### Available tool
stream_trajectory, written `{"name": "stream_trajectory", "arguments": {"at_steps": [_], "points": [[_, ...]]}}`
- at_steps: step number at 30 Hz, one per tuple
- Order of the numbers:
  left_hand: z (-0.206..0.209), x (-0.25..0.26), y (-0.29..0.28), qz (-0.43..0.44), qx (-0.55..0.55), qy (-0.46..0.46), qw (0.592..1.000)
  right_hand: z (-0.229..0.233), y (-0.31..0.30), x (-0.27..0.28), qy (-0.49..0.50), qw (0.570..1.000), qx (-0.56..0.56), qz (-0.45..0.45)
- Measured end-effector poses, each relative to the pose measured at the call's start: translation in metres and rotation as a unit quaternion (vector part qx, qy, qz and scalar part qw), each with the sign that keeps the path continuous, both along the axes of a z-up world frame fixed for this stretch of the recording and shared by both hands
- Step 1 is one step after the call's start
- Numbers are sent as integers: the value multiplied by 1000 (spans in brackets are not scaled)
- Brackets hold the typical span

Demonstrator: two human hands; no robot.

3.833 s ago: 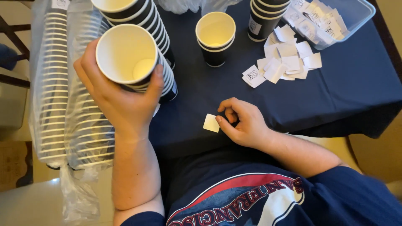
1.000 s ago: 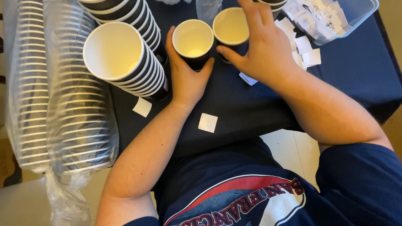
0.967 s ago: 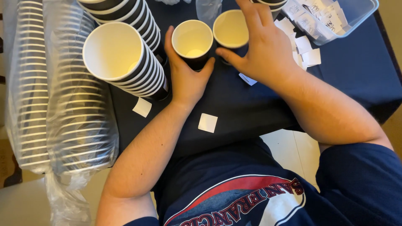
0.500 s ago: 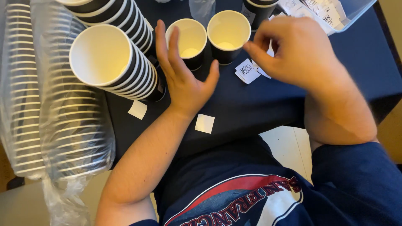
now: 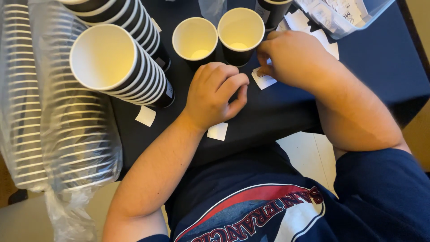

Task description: Peeling small stickers and applying them to the sides of paper cups

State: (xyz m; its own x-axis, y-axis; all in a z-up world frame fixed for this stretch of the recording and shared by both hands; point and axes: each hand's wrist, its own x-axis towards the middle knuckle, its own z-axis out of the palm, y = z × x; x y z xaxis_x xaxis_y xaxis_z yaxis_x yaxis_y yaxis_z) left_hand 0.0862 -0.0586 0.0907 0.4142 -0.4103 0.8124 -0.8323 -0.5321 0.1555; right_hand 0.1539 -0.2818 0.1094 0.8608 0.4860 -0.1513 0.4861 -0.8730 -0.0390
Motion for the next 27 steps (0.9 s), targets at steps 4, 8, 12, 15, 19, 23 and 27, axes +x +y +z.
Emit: {"name": "stream_trajectory", "arguments": {"at_steps": [4, 8, 12, 15, 19, 23, 27], "points": [[2, 0, -1, 47, -7, -2, 999, 33, 7, -13, 91, 995, -8, -51], [5, -1, -1, 43, -2, 16, 999, 44, 7, -22, 90, 992, 84, 4], [11, -2, 0, 54, -8, -7, 998, 55, 15, -35, 76, 956, 281, 47], [13, -1, 6, 50, -1, -20, 999, 49, 22, -41, 45, 916, 389, 81], [15, -1, 11, 63, -31, -13, 997, 43, 28, -44, 42, 892, 438, 100], [18, -1, 15, 54, -72, -20, 996, 30, 32, -45, 0, 879, 461, 122], [14, 0, 19, 69, -44, -36, 996, 18, 40, -48, -64, 875, 456, 148]]}}
